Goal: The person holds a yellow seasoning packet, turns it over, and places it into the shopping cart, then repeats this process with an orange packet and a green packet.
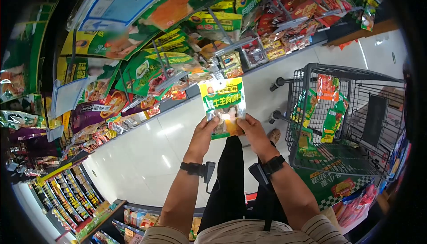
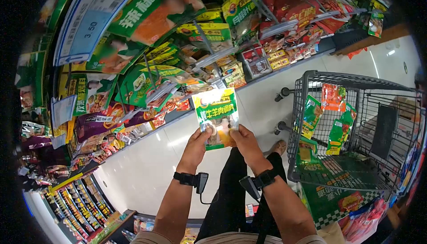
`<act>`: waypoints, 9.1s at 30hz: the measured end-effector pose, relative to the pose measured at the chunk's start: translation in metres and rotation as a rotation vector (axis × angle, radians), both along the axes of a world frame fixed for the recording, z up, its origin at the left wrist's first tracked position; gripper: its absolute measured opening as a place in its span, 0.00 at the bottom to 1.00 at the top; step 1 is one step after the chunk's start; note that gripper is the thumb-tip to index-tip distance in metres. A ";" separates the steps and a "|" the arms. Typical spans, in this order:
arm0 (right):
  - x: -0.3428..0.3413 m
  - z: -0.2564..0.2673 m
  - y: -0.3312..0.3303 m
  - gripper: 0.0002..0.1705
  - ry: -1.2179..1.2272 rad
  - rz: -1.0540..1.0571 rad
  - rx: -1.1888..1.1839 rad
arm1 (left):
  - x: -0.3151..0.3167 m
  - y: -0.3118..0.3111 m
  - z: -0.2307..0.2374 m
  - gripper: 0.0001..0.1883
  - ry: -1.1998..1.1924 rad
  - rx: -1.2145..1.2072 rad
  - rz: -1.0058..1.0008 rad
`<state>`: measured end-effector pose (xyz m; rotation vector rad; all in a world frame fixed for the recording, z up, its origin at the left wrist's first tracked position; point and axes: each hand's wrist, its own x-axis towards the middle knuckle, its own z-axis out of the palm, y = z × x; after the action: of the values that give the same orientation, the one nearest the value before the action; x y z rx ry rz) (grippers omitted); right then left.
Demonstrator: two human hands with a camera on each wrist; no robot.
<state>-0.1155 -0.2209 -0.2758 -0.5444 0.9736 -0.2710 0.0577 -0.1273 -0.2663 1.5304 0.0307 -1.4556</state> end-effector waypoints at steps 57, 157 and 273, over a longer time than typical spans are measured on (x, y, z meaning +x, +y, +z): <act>0.088 0.036 -0.061 0.14 0.029 -0.089 -0.153 | 0.104 -0.091 0.056 0.31 -0.513 -0.254 -0.030; 0.184 0.074 -0.125 0.27 -0.030 0.024 -0.568 | 0.138 -0.117 0.032 0.13 -0.688 -0.427 0.348; -0.394 -0.167 -0.230 0.13 0.342 -0.870 0.229 | -0.270 -0.170 -0.003 0.23 -0.727 -0.123 -0.405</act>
<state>-0.5094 -0.4505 -0.4428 0.0817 1.5220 -0.8475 -0.2127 -0.2972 -0.2697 1.9477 -0.8247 -1.0817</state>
